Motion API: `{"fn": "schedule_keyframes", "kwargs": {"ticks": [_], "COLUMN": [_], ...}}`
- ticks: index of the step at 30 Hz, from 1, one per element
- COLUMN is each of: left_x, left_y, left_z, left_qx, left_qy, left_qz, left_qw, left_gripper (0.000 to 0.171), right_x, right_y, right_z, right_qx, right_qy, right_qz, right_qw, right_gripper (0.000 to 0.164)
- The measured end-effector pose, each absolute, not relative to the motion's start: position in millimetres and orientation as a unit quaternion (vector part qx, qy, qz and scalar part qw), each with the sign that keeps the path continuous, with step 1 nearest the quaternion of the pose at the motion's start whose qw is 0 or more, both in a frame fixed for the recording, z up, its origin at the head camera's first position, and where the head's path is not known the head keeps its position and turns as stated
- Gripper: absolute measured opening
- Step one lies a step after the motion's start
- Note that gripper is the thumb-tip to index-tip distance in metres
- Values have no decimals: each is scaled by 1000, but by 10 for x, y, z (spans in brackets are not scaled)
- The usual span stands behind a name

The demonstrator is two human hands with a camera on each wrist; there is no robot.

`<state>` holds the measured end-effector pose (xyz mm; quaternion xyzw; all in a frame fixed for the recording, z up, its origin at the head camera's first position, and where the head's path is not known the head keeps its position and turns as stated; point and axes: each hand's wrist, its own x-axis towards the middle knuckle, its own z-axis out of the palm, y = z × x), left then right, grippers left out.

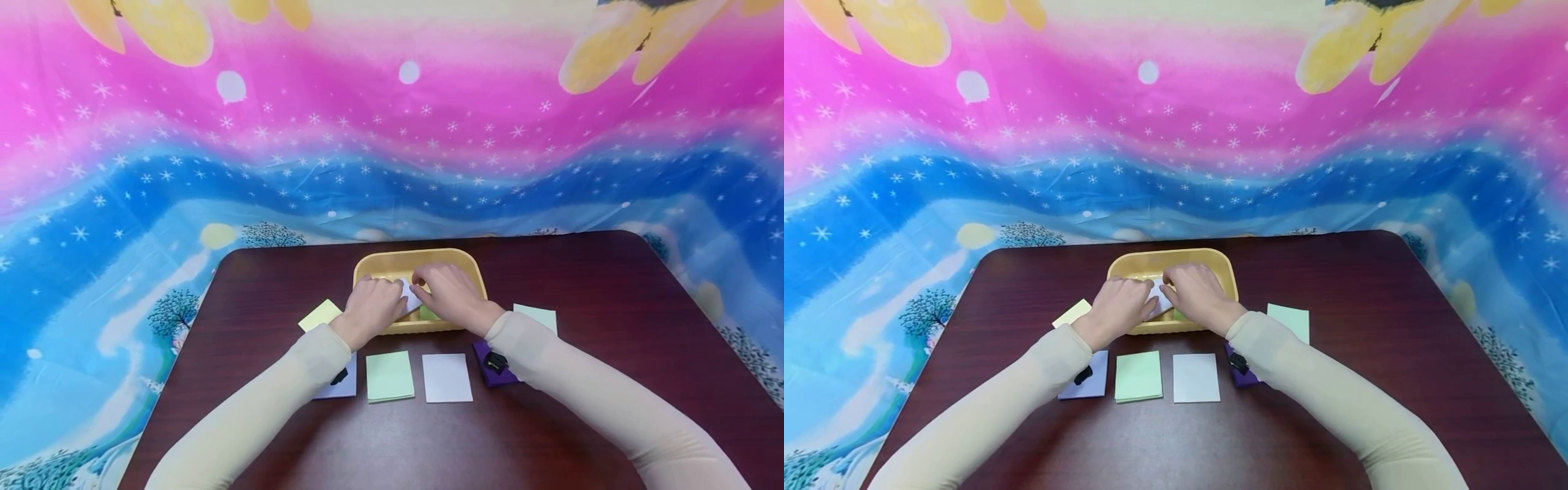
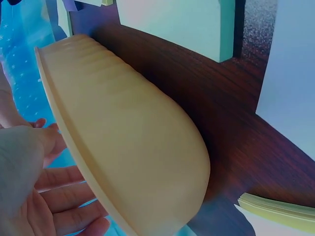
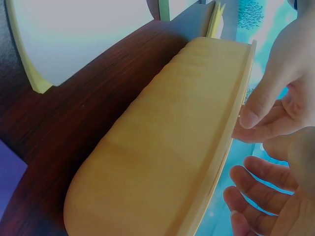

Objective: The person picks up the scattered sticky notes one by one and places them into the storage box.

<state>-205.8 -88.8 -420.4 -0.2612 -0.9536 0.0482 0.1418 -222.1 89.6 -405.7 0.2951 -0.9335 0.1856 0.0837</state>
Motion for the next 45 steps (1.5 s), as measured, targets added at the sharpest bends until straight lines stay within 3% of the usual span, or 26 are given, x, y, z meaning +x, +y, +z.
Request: {"fn": "schedule_keyframes", "kwargs": {"ticks": [6, 18, 33, 45], "left_x": [-2037, -2022, -1980, -1954], "left_y": [-899, -885, -826, -784], "left_z": [-4193, -4182, -4162, -4149], "left_qx": [-266, -270, -287, -293], "left_qy": [-950, -951, -938, -939], "left_qz": [39, 39, 25, 0], "left_qw": [161, 149, 192, 180], "left_gripper": [29, 28, 25, 23], "right_x": [-2204, -2190, -2169, -2173], "right_y": [919, 974, 1036, 1110], "right_z": [-4053, -4039, -4026, -4055], "right_qx": [294, 297, 294, 283], "right_qy": [-933, -933, -932, -936], "right_qz": [189, 187, 189, 189], "right_qw": [81, 87, 94, 90], "right_gripper": [12, 13, 12, 12]}}
